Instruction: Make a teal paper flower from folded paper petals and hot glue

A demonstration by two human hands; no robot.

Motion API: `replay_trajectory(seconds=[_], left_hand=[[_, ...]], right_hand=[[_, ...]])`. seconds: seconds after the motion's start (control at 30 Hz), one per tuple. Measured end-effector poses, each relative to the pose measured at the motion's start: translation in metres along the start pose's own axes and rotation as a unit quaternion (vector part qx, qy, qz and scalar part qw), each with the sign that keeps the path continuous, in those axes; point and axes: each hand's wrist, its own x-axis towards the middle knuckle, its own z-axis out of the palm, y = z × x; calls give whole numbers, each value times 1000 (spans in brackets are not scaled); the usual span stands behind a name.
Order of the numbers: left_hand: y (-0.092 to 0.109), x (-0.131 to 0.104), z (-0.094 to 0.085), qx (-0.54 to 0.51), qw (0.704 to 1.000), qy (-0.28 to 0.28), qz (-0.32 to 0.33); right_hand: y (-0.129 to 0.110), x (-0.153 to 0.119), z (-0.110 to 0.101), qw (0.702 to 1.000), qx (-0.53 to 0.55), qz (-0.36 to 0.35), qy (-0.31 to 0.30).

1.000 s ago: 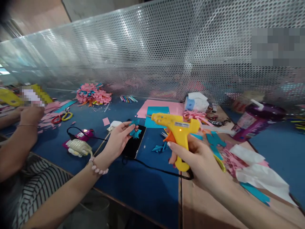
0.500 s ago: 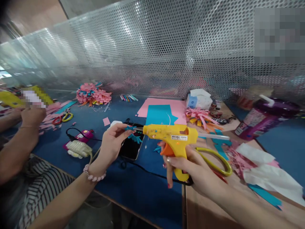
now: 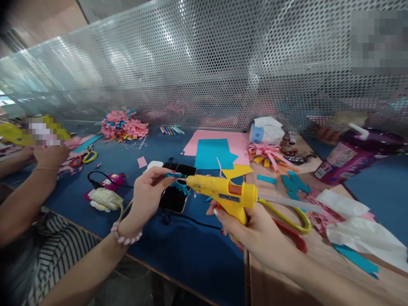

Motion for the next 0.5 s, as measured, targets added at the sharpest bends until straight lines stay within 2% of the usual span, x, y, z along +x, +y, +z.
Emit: replay_trajectory(seconds=[0.5], left_hand=[[6, -8, 1, 17, 997, -49, 62]], right_hand=[[8, -4, 4, 999, -4, -39, 30]])
